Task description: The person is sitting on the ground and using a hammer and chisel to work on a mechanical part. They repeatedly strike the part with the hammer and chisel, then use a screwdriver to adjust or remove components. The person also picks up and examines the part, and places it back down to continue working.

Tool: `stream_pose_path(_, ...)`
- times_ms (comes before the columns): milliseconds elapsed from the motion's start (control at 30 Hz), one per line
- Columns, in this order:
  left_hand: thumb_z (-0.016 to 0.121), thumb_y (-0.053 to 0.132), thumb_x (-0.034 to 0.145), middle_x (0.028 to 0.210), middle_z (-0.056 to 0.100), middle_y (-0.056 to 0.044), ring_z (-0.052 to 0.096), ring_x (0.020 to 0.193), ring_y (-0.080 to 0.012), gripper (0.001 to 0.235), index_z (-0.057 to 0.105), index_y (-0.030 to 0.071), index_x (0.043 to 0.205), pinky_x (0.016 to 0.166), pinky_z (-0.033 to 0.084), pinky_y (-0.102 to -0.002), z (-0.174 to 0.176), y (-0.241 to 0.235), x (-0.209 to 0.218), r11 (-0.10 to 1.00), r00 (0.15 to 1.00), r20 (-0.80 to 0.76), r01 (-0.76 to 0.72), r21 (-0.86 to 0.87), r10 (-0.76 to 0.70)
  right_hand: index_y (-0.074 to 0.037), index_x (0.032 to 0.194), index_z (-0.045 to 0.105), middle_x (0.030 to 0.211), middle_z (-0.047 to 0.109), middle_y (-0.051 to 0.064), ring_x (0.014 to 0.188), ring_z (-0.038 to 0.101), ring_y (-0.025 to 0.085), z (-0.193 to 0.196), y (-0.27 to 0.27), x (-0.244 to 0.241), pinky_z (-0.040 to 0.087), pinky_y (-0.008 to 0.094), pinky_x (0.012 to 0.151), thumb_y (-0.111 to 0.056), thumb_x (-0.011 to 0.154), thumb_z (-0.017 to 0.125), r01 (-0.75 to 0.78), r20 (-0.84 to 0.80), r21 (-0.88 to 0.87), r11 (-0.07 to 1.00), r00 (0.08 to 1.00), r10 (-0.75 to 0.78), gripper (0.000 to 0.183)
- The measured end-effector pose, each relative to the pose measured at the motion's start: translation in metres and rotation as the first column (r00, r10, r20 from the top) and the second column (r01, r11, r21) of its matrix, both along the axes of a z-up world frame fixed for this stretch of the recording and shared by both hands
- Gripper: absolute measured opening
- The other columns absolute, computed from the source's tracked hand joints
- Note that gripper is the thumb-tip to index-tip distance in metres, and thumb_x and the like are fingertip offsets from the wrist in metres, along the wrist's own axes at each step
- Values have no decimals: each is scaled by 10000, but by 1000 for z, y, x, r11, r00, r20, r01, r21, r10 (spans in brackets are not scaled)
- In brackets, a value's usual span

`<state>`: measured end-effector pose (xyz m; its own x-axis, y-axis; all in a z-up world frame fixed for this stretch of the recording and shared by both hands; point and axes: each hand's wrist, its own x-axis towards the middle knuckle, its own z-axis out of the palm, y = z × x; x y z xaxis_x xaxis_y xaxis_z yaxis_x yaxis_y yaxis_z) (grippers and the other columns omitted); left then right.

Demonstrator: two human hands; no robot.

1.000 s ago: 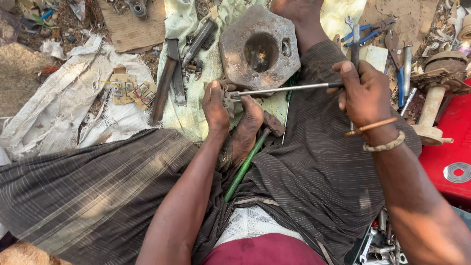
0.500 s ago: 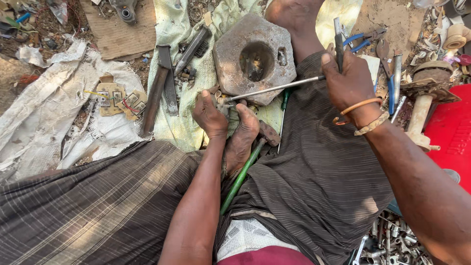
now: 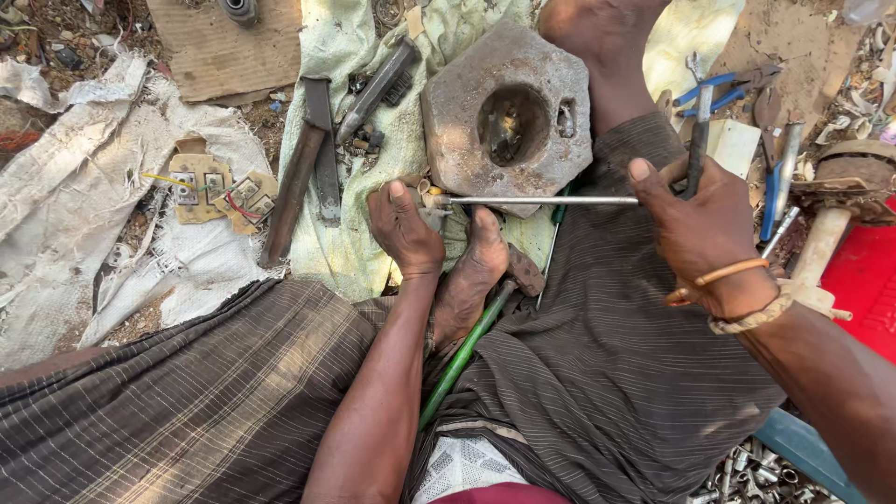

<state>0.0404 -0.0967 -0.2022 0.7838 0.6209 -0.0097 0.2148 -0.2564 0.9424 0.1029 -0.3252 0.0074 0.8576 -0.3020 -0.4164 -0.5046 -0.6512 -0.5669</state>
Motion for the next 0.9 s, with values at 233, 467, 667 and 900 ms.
stream_pose_path(233,310,401,1136,821,538,-125,526,800,-286,571,709,17,995,744,416,-432,0,-3,-4,996,999,-15,-39,-75,38,-41,871,540,652,528,30,593,485,100,-5,3,-8,399,275,527,-407,996,842,-210,243,-240,948,932,268,491)
stream_pose_path(467,335,375,1116,860,609,-131,586,801,-278,557,745,16,1003,747,455,-405,6,-1,1,977,999,-27,-50,-209,45,-12,876,555,742,575,37,687,504,87,-15,-4,-8,421,255,614,-105,1001,801,-242,381,-193,951,874,300,291)
stream_pose_path(667,375,370,1109,916,661,-141,646,835,-276,526,734,-2,1018,783,496,-389,4,-3,-4,955,996,-12,-88,-284,88,4,877,559,777,567,35,697,513,95,-23,-16,-14,422,251,636,-52,1019,798,-251,401,-262,932,850,342,284)
stream_pose_path(900,381,417,1104,945,678,-114,659,906,-245,550,731,5,1003,847,515,-390,12,0,-1,933,996,-1,-88,-350,94,8,944,566,795,599,58,685,574,118,-39,-50,-22,459,256,653,-63,1019,751,-361,422,-398,843,744,518,212)
